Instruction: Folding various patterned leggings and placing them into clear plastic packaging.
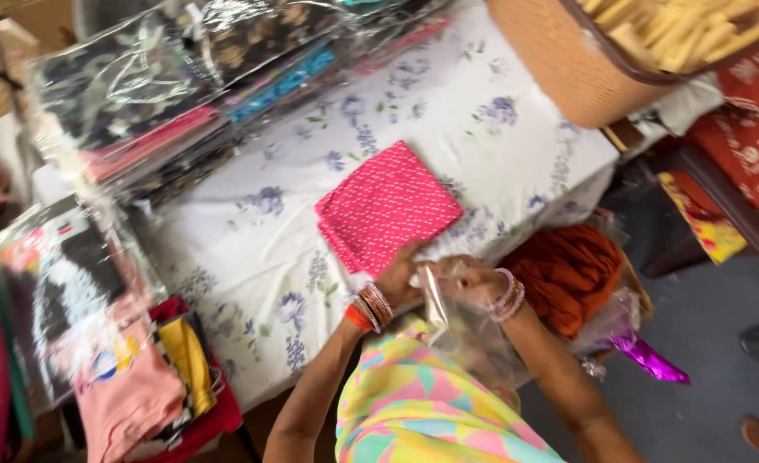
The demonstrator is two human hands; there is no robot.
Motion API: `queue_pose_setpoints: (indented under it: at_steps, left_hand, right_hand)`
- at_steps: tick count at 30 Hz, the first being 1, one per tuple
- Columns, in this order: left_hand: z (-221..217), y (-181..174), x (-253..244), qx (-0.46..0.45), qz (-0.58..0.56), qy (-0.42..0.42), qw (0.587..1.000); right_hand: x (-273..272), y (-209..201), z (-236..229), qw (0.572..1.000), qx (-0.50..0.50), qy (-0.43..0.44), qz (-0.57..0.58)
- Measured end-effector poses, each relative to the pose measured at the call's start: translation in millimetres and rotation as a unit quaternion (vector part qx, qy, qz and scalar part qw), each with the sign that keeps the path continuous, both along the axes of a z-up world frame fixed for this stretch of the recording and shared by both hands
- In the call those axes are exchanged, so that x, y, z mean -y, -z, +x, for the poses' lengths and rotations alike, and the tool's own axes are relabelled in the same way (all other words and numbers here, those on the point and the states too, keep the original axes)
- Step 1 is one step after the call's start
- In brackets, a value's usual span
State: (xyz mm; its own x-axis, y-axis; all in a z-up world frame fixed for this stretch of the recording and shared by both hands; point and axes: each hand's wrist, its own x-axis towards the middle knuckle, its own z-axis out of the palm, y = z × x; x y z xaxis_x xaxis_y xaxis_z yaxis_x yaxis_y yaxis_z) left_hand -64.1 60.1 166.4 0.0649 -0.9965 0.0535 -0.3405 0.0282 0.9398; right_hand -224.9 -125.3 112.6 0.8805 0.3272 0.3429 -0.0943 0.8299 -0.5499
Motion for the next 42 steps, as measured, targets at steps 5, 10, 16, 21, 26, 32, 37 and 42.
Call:
queue_pose_setpoints:
  at_steps: [5,10,16,21,26,32,37,42]
  left_hand:
    - [83.9,15.8,-75.8,0.211,-0.030,-0.278,0.937]
    - [114.7,-52.7,-119.0,0.057,0.074,-0.353,0.931]
    - [153.3,-68.1,-117.1,0.001,0.172,-0.403,0.899]
    - [212.8,0.1,-113.1,0.129,0.215,-0.392,0.885]
    - [255.1,23.8,-84.4,0.272,0.366,-0.418,0.786]
    - [272.3,43.9,-47.5,0.324,0.422,-0.466,0.707]
    - [265.7,106.7,-71.6,0.442,0.360,-0.520,0.636]
    - [275.6,119.4,-92.0,0.561,0.158,-0.512,0.631]
  right_hand:
    - [-0.4,-53.0,67.8,0.984,-0.139,-0.012,0.108]
    - [17.0,-74.0,123.0,0.975,-0.198,0.027,0.096]
    - [57.8,-23.8,168.0,0.954,-0.294,0.058,-0.023]
    - [101.2,2.9,188.7,0.936,-0.314,0.097,-0.123]
    - [127.7,12.6,213.8,0.928,-0.242,0.125,-0.254]
    - [98.4,83.7,243.7,0.915,-0.220,0.152,-0.302]
    - [95.2,109.6,231.7,0.721,-0.133,0.318,-0.601]
    - [135.6,117.9,172.3,0.463,-0.072,0.475,-0.745]
